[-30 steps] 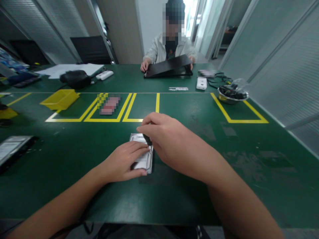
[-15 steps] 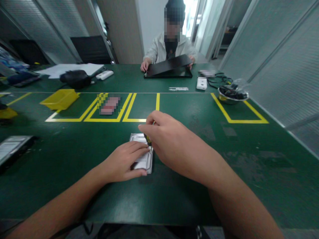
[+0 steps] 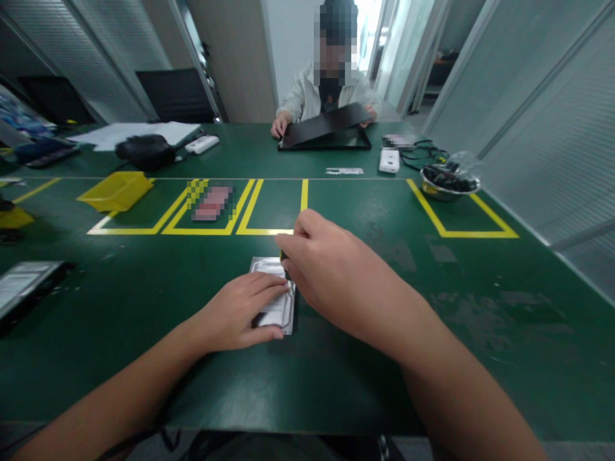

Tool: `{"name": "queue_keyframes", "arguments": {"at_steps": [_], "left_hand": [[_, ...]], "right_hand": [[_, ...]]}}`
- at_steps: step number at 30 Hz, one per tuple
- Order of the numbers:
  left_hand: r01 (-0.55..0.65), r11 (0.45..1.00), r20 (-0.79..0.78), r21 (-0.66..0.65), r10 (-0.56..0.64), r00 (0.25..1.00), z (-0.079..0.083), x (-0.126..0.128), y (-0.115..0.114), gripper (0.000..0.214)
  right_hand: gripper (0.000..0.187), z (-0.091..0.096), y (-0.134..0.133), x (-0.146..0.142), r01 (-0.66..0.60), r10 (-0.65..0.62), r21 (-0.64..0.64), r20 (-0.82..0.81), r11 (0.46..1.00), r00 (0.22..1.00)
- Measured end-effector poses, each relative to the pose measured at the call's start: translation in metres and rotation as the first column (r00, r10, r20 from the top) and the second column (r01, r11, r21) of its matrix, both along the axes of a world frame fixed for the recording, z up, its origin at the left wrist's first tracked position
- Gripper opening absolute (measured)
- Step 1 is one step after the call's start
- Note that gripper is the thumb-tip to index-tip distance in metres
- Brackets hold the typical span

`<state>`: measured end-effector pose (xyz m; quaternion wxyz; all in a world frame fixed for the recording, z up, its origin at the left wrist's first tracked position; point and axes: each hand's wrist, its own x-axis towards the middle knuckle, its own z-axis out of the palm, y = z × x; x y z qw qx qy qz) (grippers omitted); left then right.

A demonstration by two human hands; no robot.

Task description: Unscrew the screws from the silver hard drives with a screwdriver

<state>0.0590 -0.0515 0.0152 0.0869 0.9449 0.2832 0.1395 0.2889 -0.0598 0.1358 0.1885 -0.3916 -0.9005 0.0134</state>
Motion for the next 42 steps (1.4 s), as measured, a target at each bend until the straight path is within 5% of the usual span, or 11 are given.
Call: {"name": "queue_keyframes", "arguments": {"at_steps": [12,30,42], "left_hand": [[0.0,1.0,-0.01,-0.031,0.0,1.0,0.0004,0.0004,0.0007,0.072],[-0.004,1.0,-0.005,0.005,0.004,1.0,-0.0005,0.0001,0.0,0.072],[-0.006,1.0,-0.006,-0.006,0.006,1.0,0.0006,0.0002,0.0,0.072]], "right_hand": [[0.017,-0.0007,0.0023,-0.0071,0.074,-0.075,-0.072,-0.008,0.995,0.997],[0.026,0.0015,0.004,0.0015,-0.141,0.131,-0.097,-0.107,0.985,0.986],[0.027,0.0007,0.005,0.0011,-0.131,0.116,-0.124,-0.122,0.984,0.986]]}}
